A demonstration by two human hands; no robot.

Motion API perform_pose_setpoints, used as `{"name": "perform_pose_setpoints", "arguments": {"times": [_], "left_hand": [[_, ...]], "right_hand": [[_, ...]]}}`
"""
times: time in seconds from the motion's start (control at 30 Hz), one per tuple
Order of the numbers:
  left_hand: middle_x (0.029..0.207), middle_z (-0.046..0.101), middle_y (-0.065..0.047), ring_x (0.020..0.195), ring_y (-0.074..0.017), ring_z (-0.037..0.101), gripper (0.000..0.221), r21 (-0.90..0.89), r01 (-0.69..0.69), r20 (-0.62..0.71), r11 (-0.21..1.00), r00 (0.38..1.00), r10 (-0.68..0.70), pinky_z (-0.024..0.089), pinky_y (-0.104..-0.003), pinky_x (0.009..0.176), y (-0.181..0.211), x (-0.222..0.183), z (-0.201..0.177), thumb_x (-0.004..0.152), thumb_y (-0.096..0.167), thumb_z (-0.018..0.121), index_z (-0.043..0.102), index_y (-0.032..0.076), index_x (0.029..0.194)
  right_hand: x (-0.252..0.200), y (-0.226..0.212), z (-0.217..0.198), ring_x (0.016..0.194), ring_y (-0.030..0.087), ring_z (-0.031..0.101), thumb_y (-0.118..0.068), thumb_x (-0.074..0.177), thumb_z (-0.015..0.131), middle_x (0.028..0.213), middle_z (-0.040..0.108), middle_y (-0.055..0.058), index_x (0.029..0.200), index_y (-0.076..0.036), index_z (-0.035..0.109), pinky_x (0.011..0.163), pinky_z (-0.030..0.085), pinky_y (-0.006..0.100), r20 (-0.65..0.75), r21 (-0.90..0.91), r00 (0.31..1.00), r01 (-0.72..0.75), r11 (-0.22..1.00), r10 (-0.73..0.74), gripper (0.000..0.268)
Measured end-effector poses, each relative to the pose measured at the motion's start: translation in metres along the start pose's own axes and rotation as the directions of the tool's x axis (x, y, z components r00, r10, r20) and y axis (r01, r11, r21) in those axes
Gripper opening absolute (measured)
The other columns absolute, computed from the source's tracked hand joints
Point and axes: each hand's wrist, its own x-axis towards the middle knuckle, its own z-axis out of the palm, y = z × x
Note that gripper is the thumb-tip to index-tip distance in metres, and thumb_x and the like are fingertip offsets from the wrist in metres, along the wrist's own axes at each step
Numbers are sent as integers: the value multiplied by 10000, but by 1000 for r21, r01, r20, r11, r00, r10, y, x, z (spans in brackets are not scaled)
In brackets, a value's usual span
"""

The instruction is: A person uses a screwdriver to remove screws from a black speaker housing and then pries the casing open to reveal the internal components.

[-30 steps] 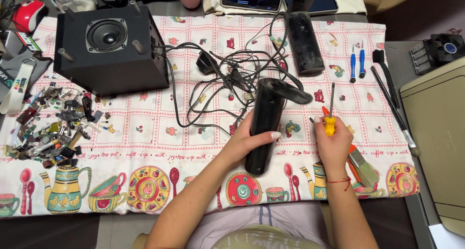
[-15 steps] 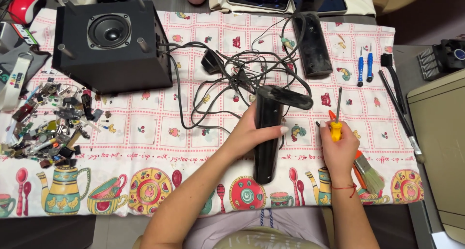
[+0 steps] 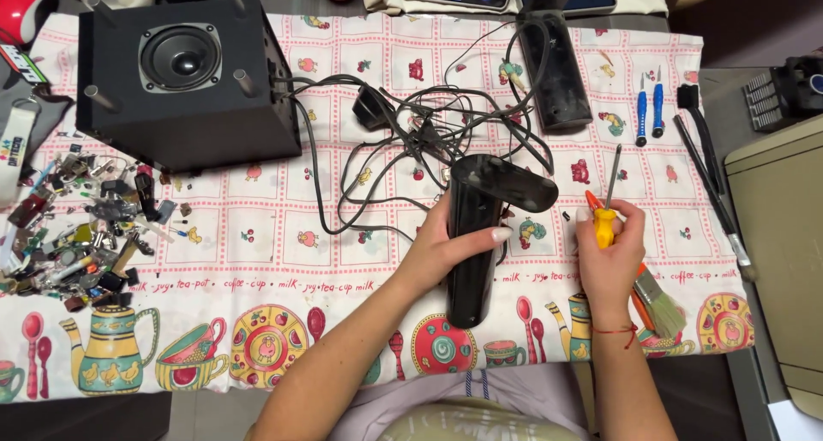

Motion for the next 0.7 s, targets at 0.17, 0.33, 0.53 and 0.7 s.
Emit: {"name": "perform_pose_setpoints", "arguments": {"times": [0.17,0.33,0.53,0.7], "left_hand": [[1065,722,-113,1034,-185,662,561,-29,-39,-14,999,999,39,589,-394,868,0,-1,2,740,195,906,644,74,1222],[1074,689,-37,985,-168,638,508,136,33,-16,990,999,-31,528,-315,897,22,-5,8,737,273,798,618,84,1174],[1070,673,-140,930,-309,750,536,-69,47,43,997,998,-44,585,-382,803,15,-5,8,755,183,786,547,34,1211],[1035,658,-126,930,-319,755,553,-86,87,54,992,995,-83,574,-379,758,10,-3,5,735,171,769,539,29,1217]], "right_hand": [[0,-5,-1,556,122,532,36,973,560,892,653,136,1300,-49,405,512,440,229,-33,209,998,53,977,-47,372],[-12,-37,-18,742,115,533,-73,1041,670,1122,569,122,1272,-28,527,587,468,234,-173,165,984,68,984,-39,275],[-37,-69,-45,814,252,680,-1,1090,684,1158,623,207,1190,3,524,625,589,286,-285,348,949,235,908,-136,189],[-50,-61,-66,925,492,578,-142,1119,695,1058,544,442,1288,17,344,833,527,580,-646,159,632,659,735,-427,421]]}}
